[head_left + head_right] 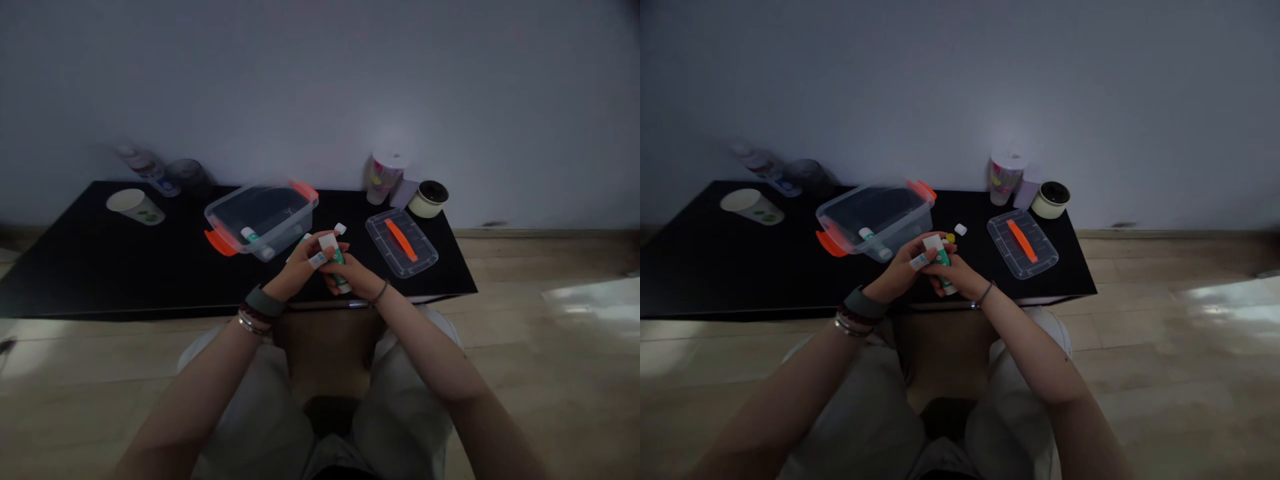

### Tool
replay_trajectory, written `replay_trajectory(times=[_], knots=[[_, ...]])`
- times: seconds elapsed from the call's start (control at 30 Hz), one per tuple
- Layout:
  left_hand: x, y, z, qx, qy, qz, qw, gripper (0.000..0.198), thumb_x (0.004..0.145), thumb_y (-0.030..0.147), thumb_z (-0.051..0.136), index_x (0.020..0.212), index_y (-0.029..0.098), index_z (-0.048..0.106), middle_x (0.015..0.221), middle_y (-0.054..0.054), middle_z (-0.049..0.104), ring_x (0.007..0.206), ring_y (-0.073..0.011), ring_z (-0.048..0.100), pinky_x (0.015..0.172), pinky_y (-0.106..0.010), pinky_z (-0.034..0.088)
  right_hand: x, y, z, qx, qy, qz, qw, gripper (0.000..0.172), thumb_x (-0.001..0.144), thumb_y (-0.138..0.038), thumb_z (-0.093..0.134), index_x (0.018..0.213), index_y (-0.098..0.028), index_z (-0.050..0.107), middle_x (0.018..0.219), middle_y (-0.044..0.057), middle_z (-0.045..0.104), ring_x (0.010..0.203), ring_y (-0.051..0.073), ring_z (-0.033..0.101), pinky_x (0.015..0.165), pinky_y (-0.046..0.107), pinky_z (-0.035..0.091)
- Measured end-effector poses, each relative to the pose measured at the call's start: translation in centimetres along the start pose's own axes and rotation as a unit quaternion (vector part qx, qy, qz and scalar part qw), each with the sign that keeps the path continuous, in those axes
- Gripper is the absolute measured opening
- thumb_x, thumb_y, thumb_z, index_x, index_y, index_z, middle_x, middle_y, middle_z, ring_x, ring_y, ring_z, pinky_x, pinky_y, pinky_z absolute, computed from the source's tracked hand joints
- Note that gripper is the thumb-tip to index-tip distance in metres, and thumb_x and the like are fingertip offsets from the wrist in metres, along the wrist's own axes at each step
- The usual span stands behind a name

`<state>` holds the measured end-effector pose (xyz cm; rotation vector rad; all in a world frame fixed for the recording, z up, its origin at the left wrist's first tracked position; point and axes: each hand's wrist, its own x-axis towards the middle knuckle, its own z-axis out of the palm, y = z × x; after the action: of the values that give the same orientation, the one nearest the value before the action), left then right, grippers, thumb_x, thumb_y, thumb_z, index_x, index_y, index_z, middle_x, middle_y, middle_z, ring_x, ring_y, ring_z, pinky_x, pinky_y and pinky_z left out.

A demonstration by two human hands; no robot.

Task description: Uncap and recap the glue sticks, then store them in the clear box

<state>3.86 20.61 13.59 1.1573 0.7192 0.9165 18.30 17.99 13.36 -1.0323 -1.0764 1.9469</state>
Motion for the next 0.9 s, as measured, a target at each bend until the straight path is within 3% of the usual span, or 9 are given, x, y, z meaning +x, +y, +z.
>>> replay_trajectory(times=[0.1, 0.23, 0.33, 0.43, 0.5, 0.57, 0.63, 0.77, 0.9], knots=[[-0.3, 0.8, 0.3, 0.022, 0.014, 0.017, 1.000, 0.056, 0.076, 0.051, 0.080, 0.119, 0.018, 0.065, 0.108, -0.013, 0.076, 0.093, -0.0278, 0.073, 0.074, -0.035, 0.060, 0.3, 0.0, -0.3, -0.037, 0.006, -0.044, 0.998, 0.033, 0.074, -0.042, 0.077, 0.080, -0.016, 0.057, 0.058, -0.004, 0.059, 0.052, 0.010, 0.057, 0.049, 0.019, 0.045], [-0.3, 3.6, -0.7, 0.055, 0.071, 0.105, 0.990, 0.050, 0.079, 0.045, 0.080, 0.117, 0.018, 0.062, 0.108, -0.010, 0.076, 0.103, -0.0281, 0.072, 0.086, -0.036, 0.058, 0.4, -0.6, -0.3, -0.034, 0.002, -0.057, 0.998, 0.037, 0.079, -0.042, 0.076, 0.100, -0.018, 0.058, 0.082, -0.002, 0.066, 0.067, 0.010, 0.063, 0.062, 0.021, 0.052], [0.8, 6.7, -3.4, 0.091, 0.178, 0.189, 0.961, 0.039, 0.090, 0.031, 0.068, 0.121, 0.012, 0.054, 0.102, -0.005, 0.074, 0.110, -0.0252, 0.070, 0.096, -0.039, 0.051, 0.5, -0.9, -0.4, -0.015, 0.017, -0.027, 0.999, 0.031, 0.087, -0.044, 0.068, 0.104, -0.020, 0.056, 0.089, -0.002, 0.064, 0.068, 0.009, 0.063, 0.066, 0.022, 0.054], [3.1, 9.2, -7.4, 0.211, 0.297, 0.235, 0.901, 0.029, 0.099, 0.010, 0.036, 0.126, 0.004, 0.046, 0.103, 0.000, 0.064, 0.111, -0.0167, 0.067, 0.095, -0.038, 0.044, 0.7, -0.8, -0.8, -0.019, 0.038, -0.013, 0.999, 0.027, 0.091, -0.044, 0.065, 0.100, -0.020, 0.057, 0.083, -0.003, 0.062, 0.064, 0.008, 0.062, 0.063, 0.020, 0.053], [4.6, 10.0, -9.8, 0.309, 0.377, 0.201, 0.850, 0.031, 0.091, 0.011, 0.060, 0.120, 0.010, 0.051, 0.105, -0.004, 0.066, 0.092, -0.0138, 0.069, 0.087, -0.037, 0.056, 0.8, -0.7, -1.0, -0.026, 0.036, -0.010, 0.999, 0.027, 0.090, -0.046, 0.066, 0.097, -0.020, 0.060, 0.080, -0.003, 0.062, 0.063, 0.008, 0.061, 0.062, 0.020, 0.053], [5.9, 10.1, -11.5, 0.417, 0.397, 0.142, 0.805, 0.038, 0.087, 0.014, 0.071, 0.120, 0.011, 0.054, 0.112, -0.008, 0.066, 0.092, -0.0156, 0.065, 0.090, -0.042, 0.057, 0.9, -0.5, -1.1, -0.029, 0.025, -0.011, 0.999, 0.029, 0.089, -0.048, 0.067, 0.094, -0.020, 0.062, 0.079, -0.002, 0.063, 0.062, 0.008, 0.061, 0.062, 0.021, 0.053], [6.8, 9.6, -12.5, 0.494, 0.379, 0.067, 0.780, 0.042, 0.087, 0.017, 0.074, 0.123, 0.009, 0.055, 0.114, -0.010, 0.066, 0.097, -0.0173, 0.063, 0.099, -0.047, 0.051, 0.9, -0.4, -1.0, -0.029, 0.013, -0.013, 0.999, 0.029, 0.089, -0.048, 0.068, 0.092, -0.020, 0.063, 0.077, -0.002, 0.063, 0.063, 0.009, 0.061, 0.062, 0.021, 0.054], [8.0, 7.5, -13.5, 0.564, 0.299, -0.079, 0.766, 0.040, 0.084, 0.019, 0.077, 0.116, 0.006, 0.057, 0.106, -0.011, 0.069, 0.097, -0.0200, 0.063, 0.103, -0.047, 0.047, 0.8, -0.5, -0.6, -0.030, 0.003, -0.007, 1.000, 0.027, 0.090, -0.046, 0.068, 0.090, -0.019, 0.064, 0.077, -0.002, 0.063, 0.064, 0.008, 0.061, 0.062, 0.021, 0.053], [9.0, 5.2, -15.0, 0.578, 0.248, -0.145, 0.764, 0.035, 0.075, 0.018, 0.084, 0.095, 0.010, 0.057, 0.093, -0.007, 0.071, 0.094, -0.0196, 0.062, 0.102, -0.042, 0.048, 0.7, -0.9, -0.4, -0.041, -0.001, -0.005, 0.999, 0.024, 0.091, -0.042, 0.068, 0.090, -0.018, 0.064, 0.077, -0.002, 0.063, 0.065, 0.008, 0.061, 0.063, 0.020, 0.053]])
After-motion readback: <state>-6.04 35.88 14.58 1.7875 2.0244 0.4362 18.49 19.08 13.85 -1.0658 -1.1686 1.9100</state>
